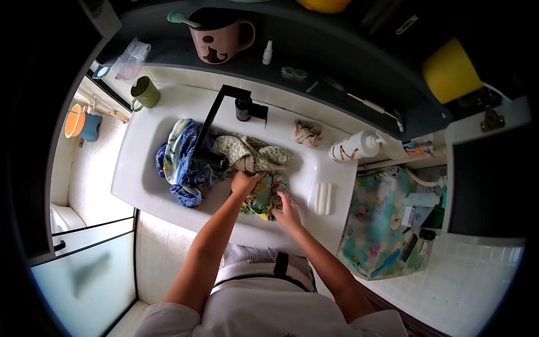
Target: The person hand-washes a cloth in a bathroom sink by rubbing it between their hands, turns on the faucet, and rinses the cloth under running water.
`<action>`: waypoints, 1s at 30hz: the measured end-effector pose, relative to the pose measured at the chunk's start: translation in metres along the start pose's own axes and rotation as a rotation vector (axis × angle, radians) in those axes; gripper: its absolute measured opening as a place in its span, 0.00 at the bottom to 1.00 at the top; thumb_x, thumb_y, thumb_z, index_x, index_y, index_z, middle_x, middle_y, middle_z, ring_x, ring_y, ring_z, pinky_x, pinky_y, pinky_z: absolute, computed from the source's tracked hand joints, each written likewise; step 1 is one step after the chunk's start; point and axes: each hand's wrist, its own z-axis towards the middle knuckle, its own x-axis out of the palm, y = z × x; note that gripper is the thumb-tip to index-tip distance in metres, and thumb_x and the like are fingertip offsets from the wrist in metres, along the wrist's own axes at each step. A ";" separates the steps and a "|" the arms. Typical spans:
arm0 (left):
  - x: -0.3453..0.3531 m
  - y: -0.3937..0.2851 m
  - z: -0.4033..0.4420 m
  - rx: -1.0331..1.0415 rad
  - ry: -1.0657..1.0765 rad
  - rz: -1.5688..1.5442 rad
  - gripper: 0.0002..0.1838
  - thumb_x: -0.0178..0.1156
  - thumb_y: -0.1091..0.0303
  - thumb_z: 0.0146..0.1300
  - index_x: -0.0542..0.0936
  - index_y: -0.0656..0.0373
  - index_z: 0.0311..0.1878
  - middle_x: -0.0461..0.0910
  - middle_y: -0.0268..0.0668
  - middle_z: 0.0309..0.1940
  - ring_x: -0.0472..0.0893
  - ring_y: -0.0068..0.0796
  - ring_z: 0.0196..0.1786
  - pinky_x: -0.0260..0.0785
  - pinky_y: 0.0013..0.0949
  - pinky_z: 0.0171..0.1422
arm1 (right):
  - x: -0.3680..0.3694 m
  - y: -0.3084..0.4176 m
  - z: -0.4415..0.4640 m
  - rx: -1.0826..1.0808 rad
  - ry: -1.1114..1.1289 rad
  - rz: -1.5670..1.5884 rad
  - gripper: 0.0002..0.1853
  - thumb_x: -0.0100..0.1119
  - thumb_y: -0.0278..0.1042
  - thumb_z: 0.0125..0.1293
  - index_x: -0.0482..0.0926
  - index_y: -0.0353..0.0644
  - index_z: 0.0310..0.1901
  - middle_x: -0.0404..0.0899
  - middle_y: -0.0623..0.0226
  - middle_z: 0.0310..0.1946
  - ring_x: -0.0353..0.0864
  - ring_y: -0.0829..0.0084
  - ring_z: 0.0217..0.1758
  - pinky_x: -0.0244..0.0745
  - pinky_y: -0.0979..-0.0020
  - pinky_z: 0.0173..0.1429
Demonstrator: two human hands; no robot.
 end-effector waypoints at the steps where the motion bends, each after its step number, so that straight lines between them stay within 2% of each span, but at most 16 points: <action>1: 0.002 0.001 -0.004 0.043 -0.025 0.052 0.31 0.66 0.41 0.40 0.80 0.65 0.32 0.80 0.47 0.30 0.80 0.44 0.36 0.71 0.38 0.42 | -0.010 0.002 -0.002 0.081 0.097 0.155 0.25 0.55 0.36 0.54 0.65 0.38 0.53 0.68 0.50 0.52 0.70 0.56 0.55 0.64 0.59 0.57; 2: 0.003 0.002 -0.006 0.086 -0.054 0.104 0.29 0.65 0.43 0.42 0.80 0.64 0.32 0.80 0.46 0.31 0.80 0.44 0.36 0.71 0.39 0.41 | -0.008 -0.007 -0.004 0.178 0.072 0.373 0.20 0.55 0.32 0.53 0.69 0.38 0.49 0.75 0.58 0.44 0.77 0.66 0.43 0.71 0.69 0.48; 3: 0.000 0.000 -0.010 0.126 -0.088 0.156 0.27 0.64 0.45 0.45 0.80 0.63 0.33 0.80 0.46 0.32 0.80 0.45 0.35 0.71 0.40 0.41 | -0.013 -0.004 -0.005 0.138 0.043 0.442 0.19 0.55 0.31 0.54 0.69 0.38 0.48 0.75 0.60 0.42 0.77 0.69 0.41 0.71 0.70 0.46; 6: 0.011 0.019 -0.011 0.467 -0.301 0.389 0.16 0.60 0.55 0.51 0.77 0.59 0.33 0.78 0.42 0.33 0.78 0.44 0.32 0.71 0.40 0.36 | -0.029 0.012 -0.005 0.024 -0.022 0.561 0.13 0.52 0.25 0.55 0.72 0.38 0.44 0.77 0.66 0.37 0.75 0.78 0.35 0.71 0.76 0.41; 9: 0.012 0.021 -0.024 0.641 -0.227 0.573 0.09 0.57 0.62 0.52 0.74 0.55 0.33 0.75 0.39 0.33 0.77 0.42 0.30 0.70 0.39 0.31 | -0.045 0.049 0.007 -0.005 0.033 0.511 0.12 0.50 0.23 0.56 0.71 0.36 0.44 0.76 0.63 0.40 0.75 0.77 0.39 0.70 0.76 0.46; 11: 0.018 0.026 -0.047 0.833 -0.087 0.695 0.07 0.53 0.70 0.49 0.71 0.59 0.33 0.74 0.41 0.28 0.78 0.37 0.29 0.69 0.40 0.30 | -0.046 0.068 0.020 -0.086 0.022 0.494 0.10 0.49 0.22 0.57 0.73 0.36 0.41 0.77 0.64 0.38 0.75 0.78 0.39 0.70 0.76 0.47; 13: 0.018 0.026 -0.088 1.016 0.036 0.688 0.06 0.51 0.72 0.48 0.70 0.60 0.32 0.75 0.39 0.22 0.78 0.36 0.25 0.69 0.38 0.26 | -0.051 0.095 0.031 -0.156 0.030 0.477 0.09 0.49 0.22 0.57 0.73 0.35 0.41 0.77 0.64 0.37 0.75 0.78 0.40 0.70 0.76 0.48; 14: 0.022 0.032 -0.105 1.108 0.036 0.651 0.05 0.49 0.73 0.50 0.70 0.60 0.32 0.75 0.40 0.20 0.78 0.38 0.24 0.69 0.37 0.25 | -0.046 0.105 0.036 -0.237 -0.008 0.548 0.07 0.49 0.25 0.59 0.74 0.35 0.38 0.78 0.65 0.32 0.76 0.79 0.34 0.72 0.78 0.40; 15: 0.026 0.034 -0.122 1.023 0.198 0.663 0.04 0.48 0.74 0.51 0.70 0.60 0.32 0.75 0.42 0.22 0.79 0.38 0.26 0.70 0.38 0.26 | -0.043 0.112 0.043 -0.154 0.112 0.595 0.06 0.49 0.28 0.59 0.74 0.36 0.35 0.77 0.65 0.28 0.75 0.80 0.29 0.71 0.79 0.35; 17: 0.038 0.054 -0.130 1.269 0.287 0.609 0.05 0.48 0.72 0.53 0.72 0.60 0.32 0.76 0.42 0.25 0.79 0.39 0.29 0.71 0.40 0.29 | -0.036 0.116 0.058 0.014 0.352 0.675 0.08 0.50 0.33 0.60 0.75 0.38 0.29 0.76 0.67 0.21 0.74 0.81 0.20 0.69 0.80 0.24; 18: 0.021 0.039 -0.135 1.157 0.335 0.662 0.06 0.49 0.69 0.53 0.73 0.58 0.32 0.76 0.40 0.27 0.79 0.40 0.30 0.71 0.40 0.31 | -0.024 0.113 0.062 0.121 0.438 0.657 0.12 0.49 0.36 0.60 0.74 0.38 0.24 0.72 0.68 0.13 0.69 0.82 0.12 0.64 0.80 0.16; 21: -0.018 0.008 -0.134 0.866 0.338 0.598 0.08 0.51 0.62 0.54 0.77 0.52 0.32 0.78 0.39 0.30 0.79 0.41 0.33 0.71 0.41 0.36 | 0.019 0.068 0.052 0.327 0.584 0.459 0.16 0.49 0.39 0.55 0.71 0.39 0.15 0.69 0.69 0.09 0.62 0.80 0.07 0.58 0.79 0.12; 24: -0.027 0.024 -0.119 0.726 0.394 0.573 0.11 0.53 0.58 0.51 0.78 0.53 0.31 0.79 0.40 0.30 0.79 0.41 0.32 0.71 0.41 0.36 | 0.006 0.038 0.042 0.444 0.605 0.647 0.17 0.48 0.40 0.53 0.68 0.42 0.11 0.67 0.68 0.07 0.60 0.79 0.05 0.54 0.77 0.10; 26: -0.027 0.036 -0.112 0.600 0.353 0.521 0.13 0.55 0.54 0.49 0.78 0.53 0.30 0.79 0.40 0.29 0.79 0.41 0.32 0.70 0.42 0.36 | -0.002 0.031 0.027 0.523 0.617 0.645 0.17 0.48 0.40 0.53 0.67 0.43 0.11 0.66 0.67 0.06 0.59 0.79 0.04 0.53 0.77 0.09; 29: -0.030 0.036 -0.097 0.411 0.460 0.464 0.20 0.60 0.45 0.42 0.78 0.55 0.26 0.79 0.38 0.24 0.79 0.39 0.31 0.69 0.39 0.33 | -0.004 0.020 0.012 0.569 0.641 0.586 0.18 0.47 0.39 0.53 0.66 0.44 0.08 0.65 0.67 0.05 0.62 0.78 0.05 0.52 0.78 0.09; 30: -0.029 0.033 -0.093 0.490 0.448 0.475 0.22 0.60 0.43 0.41 0.79 0.54 0.24 0.78 0.38 0.22 0.79 0.38 0.30 0.69 0.38 0.32 | -0.003 0.021 0.011 0.559 0.593 0.557 0.18 0.47 0.39 0.52 0.66 0.43 0.08 0.65 0.66 0.05 0.64 0.77 0.05 0.55 0.77 0.09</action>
